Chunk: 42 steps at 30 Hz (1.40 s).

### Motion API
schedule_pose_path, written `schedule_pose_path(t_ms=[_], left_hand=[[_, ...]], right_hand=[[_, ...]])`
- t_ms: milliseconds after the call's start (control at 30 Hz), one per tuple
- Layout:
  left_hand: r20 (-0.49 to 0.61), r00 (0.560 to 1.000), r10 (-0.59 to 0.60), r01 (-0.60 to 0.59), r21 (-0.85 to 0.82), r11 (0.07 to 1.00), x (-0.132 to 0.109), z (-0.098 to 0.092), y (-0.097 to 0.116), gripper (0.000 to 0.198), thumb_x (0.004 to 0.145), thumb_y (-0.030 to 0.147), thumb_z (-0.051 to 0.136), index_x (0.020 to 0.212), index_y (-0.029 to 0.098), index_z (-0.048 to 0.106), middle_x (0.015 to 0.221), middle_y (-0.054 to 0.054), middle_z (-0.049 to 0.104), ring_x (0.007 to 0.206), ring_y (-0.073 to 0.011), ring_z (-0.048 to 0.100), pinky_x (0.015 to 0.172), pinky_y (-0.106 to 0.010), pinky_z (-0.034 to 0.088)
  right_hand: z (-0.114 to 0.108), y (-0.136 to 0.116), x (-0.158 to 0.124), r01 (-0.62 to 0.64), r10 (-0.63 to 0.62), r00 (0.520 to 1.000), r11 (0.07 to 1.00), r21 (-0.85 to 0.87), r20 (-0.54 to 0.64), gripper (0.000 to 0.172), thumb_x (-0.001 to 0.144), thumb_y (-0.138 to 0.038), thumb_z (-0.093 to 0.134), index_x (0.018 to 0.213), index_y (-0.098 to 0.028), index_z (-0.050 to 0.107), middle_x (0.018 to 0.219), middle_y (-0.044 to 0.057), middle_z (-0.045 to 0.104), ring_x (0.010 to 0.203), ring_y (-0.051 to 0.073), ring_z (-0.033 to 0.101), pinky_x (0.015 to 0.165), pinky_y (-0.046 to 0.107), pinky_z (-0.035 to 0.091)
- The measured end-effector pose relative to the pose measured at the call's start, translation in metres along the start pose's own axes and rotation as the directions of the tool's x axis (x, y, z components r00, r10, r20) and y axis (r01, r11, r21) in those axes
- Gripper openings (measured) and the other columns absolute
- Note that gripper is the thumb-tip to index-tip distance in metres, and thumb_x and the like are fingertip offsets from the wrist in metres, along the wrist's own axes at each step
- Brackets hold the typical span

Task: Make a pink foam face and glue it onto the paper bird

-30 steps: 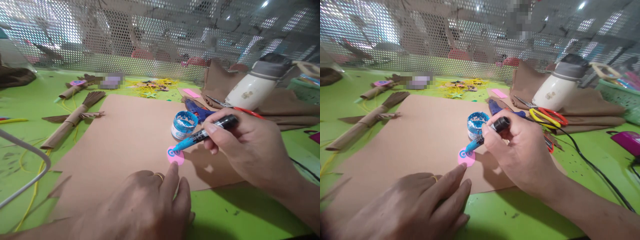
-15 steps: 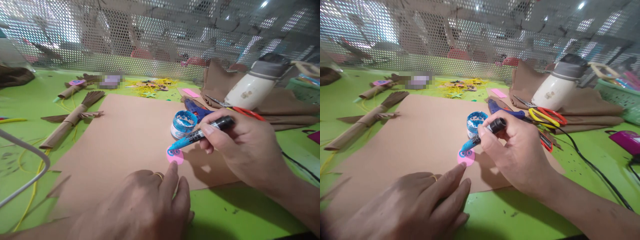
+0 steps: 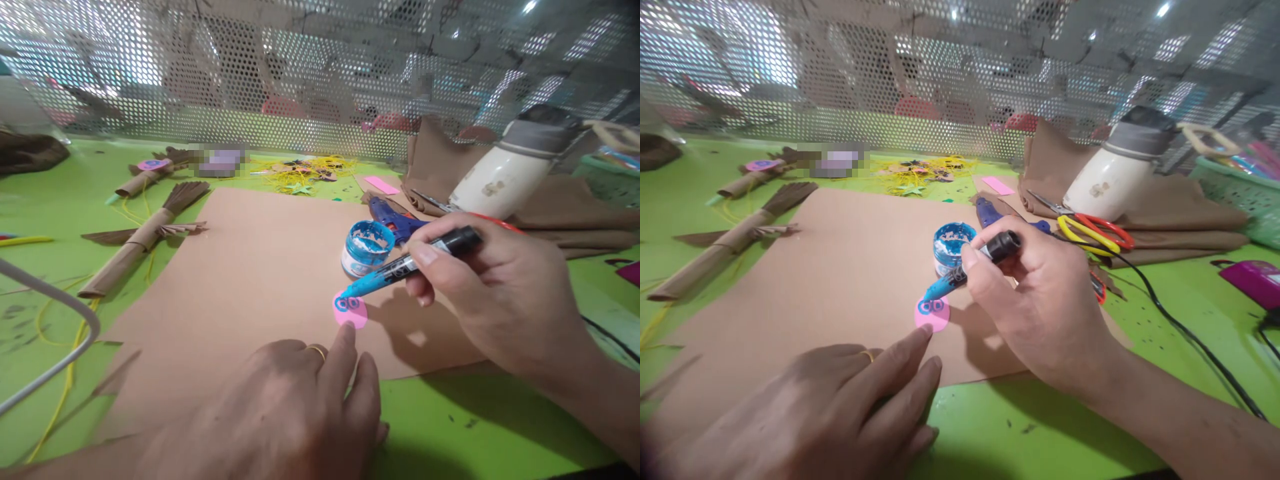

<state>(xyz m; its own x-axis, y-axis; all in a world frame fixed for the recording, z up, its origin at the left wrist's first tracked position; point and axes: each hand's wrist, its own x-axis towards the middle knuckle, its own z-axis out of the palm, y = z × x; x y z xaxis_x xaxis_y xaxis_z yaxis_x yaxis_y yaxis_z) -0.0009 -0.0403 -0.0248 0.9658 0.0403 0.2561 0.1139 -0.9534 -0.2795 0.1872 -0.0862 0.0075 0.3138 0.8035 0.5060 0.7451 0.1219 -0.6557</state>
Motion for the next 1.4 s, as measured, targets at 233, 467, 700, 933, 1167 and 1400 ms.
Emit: schedule_pose_path(t_ms=[233, 467, 700, 933, 1167, 1400], left_hand=[[-0.004, 1.0, -0.012, 0.012, 0.002, 1.0, -0.002, 0.0012, 0.0006, 0.021, 0.089, 0.027, 0.039, 0.096, 0.016, 0.055, 0.088, -0.008, 0.062, 0.046, -0.0145, 0.041, 0.036, -0.03, 0.028], [0.014, 1.0, -0.023, 0.023, 0.002, 1.0, -0.0033, 0.0031, 0.0052, 0.017, 0.085, 0.023, 0.044, 0.096, 0.016, 0.055, 0.098, -0.009, 0.06, 0.05, -0.0147, 0.042, 0.038, -0.031, 0.029], [0.03, 0.999, 0.017, -0.017, 0.003, 1.0, -0.0057, 0.004, 0.0043, 0.018, 0.081, 0.022, 0.047, 0.098, 0.016, 0.053, 0.097, -0.009, 0.06, 0.05, -0.014, 0.042, 0.038, -0.029, 0.028], [0.053, 0.998, 0.012, -0.014, 0.033, 0.999, -0.0051, 0.0031, 0.0006, 0.023, 0.078, 0.022, 0.048, 0.1, 0.016, 0.053, 0.101, -0.009, 0.061, 0.048, -0.0149, 0.042, 0.036, -0.03, 0.028], [0.058, 0.998, 0.019, -0.02, 0.028, 0.999, -0.0016, 0.0011, 0.0009, 0.023, 0.08, 0.024, 0.048, 0.1, 0.016, 0.053, 0.101, -0.009, 0.062, 0.047, -0.0161, 0.042, 0.034, -0.031, 0.029], [0.001, 1.0, 0.015, -0.015, 0.042, 0.999, -0.0037, 0.0044, 0.0017, 0.022, 0.076, 0.026, 0.052, 0.096, 0.017, 0.055, 0.1, -0.008, 0.062, 0.048, -0.0159, 0.041, 0.033, -0.031, 0.027]], right_hand=[[0.002, 0.001, -0.0001, 0.042, -0.045, 0.998, 0.998, 0.056, 0.044, 0.007, 0.08, -0.02, 0.057, 0.073, -0.017, 0.059, 0.054, -0.004, 0.059, 0.048, 0.007, 0.055, 0.052, 0.018, 0.045], [0.0027, 0.0001, 0.002, 0.0, 0.0, 0.999, 1.0, 0.012, 0.042, 0.012, 0.08, -0.023, 0.056, 0.07, -0.017, 0.058, 0.05, -0.005, 0.056, 0.046, 0.008, 0.053, 0.048, 0.018, 0.044], [0.0005, 0.0003, 0.0024, -0.032, 0.032, 0.999, 0.999, -0.015, 0.011, 0.013, 0.079, -0.023, 0.055, 0.068, -0.017, 0.057, 0.05, -0.004, 0.054, 0.045, 0.008, 0.052, 0.045, 0.019, 0.042], [0.0028, 0.0017, 0.0004, 0.027, -0.027, 1.0, 0.999, 0.019, -0.004, 0.012, 0.079, -0.025, 0.056, 0.069, -0.019, 0.058, 0.05, -0.004, 0.055, 0.045, 0.009, 0.053, 0.045, 0.02, 0.043], [0.0035, 0.0021, 0.0007, 0.08, -0.081, 0.996, 0.995, 0.061, 0.021, 0.01, 0.08, -0.021, 0.057, 0.07, -0.019, 0.058, 0.052, -0.005, 0.059, 0.047, 0.007, 0.056, 0.049, 0.018, 0.045], [0.003, 0.004, 0.0022, 0.031, -0.031, 0.999, 0.999, -0.006, 0.008, 0.014, 0.08, -0.025, 0.055, 0.066, -0.019, 0.057, 0.048, -0.004, 0.055, 0.043, 0.008, 0.052, 0.045, 0.019, 0.043]])
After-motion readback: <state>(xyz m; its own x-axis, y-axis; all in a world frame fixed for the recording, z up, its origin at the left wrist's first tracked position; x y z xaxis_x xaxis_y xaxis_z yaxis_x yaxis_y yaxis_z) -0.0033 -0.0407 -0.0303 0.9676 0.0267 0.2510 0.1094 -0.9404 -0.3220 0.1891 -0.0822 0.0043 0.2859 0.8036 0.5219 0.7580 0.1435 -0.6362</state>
